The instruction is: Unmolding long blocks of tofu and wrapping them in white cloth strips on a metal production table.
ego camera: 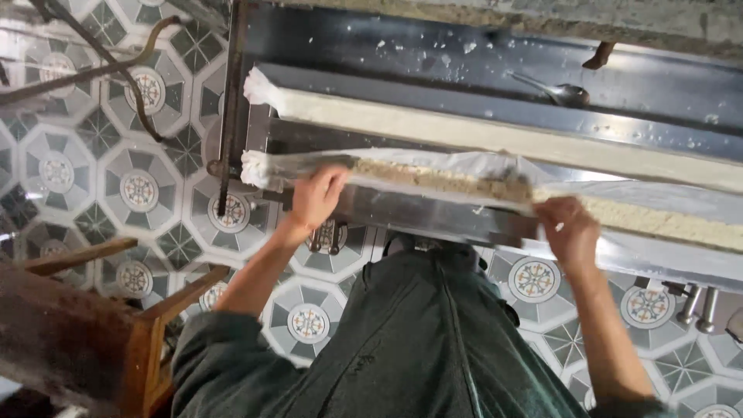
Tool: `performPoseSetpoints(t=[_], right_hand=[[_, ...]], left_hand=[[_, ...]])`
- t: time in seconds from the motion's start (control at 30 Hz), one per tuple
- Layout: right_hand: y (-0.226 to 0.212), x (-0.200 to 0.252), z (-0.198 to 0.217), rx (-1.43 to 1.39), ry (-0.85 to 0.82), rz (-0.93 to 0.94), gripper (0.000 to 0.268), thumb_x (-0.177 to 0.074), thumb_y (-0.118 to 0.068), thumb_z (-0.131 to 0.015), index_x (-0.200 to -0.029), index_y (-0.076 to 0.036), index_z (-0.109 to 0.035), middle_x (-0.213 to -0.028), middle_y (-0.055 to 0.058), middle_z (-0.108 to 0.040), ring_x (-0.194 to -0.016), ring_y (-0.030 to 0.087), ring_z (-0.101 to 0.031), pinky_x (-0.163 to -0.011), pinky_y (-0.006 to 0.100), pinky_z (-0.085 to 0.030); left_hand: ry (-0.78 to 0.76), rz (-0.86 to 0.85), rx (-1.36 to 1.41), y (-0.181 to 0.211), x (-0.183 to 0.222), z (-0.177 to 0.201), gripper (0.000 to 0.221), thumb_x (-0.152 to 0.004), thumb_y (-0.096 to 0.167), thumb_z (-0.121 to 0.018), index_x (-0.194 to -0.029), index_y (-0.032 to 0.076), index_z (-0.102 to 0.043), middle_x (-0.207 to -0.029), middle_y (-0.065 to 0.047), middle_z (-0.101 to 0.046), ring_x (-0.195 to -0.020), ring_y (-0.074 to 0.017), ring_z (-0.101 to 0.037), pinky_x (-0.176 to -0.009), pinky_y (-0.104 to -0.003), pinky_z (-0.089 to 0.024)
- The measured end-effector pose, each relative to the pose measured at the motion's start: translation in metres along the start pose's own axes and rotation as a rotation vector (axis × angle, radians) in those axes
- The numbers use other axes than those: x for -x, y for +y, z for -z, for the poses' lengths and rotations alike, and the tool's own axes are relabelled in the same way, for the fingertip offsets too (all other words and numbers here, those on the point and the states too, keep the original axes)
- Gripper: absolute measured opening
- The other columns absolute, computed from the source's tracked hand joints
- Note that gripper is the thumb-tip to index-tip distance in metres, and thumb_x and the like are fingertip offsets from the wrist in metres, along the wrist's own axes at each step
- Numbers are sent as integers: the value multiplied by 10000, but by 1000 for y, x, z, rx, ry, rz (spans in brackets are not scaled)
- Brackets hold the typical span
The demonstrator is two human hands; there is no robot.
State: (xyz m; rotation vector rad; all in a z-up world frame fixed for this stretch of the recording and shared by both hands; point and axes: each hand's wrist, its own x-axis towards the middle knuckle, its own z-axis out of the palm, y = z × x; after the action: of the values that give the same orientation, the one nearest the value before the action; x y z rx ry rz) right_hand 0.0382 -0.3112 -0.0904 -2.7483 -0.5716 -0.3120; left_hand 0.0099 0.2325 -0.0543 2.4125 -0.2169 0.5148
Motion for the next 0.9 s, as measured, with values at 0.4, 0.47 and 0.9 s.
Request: performPoseSetpoints(t=[0.4, 0.47, 0.9], right_hand=[[-230, -108, 6, -226, -189, 372, 452, -937, -125, -605, -1364, 7, -536, -1375, 244, -536, -1288, 429, -466, -1014, 561, -328], [-278, -108, -12, -279, -210, 617, 659, -970, -247, -613, -1555, -8, -425, -1578, 261, -450, -1491, 462, -366, -1207, 629, -250], [-69, -32, 4, -56, -226, 543, 920, -854, -466, -548, -1697, -196, -297, -1599, 118, -469, -1544, 291, -383, -1272, 669, -269]], left_hand=[[-159, 387, -203, 12, -60, -29, 127, -942, 247, -604, -886, 153, -666, -806, -89, -732, -807, -353, -742, -750, -497, -586], [-156, 466, -229, 9, -58, -27, 190, -946, 256, -572, -879, 125, -691, -824, -127, -753, -842, -385, -751, -779, -534, -590], [-143, 337, -151, -16, -39, -59, 110, -1018, 266, -477, -1094, 240, -552, -990, -53, -728, -966, -304, -750, -815, -422, -619]])
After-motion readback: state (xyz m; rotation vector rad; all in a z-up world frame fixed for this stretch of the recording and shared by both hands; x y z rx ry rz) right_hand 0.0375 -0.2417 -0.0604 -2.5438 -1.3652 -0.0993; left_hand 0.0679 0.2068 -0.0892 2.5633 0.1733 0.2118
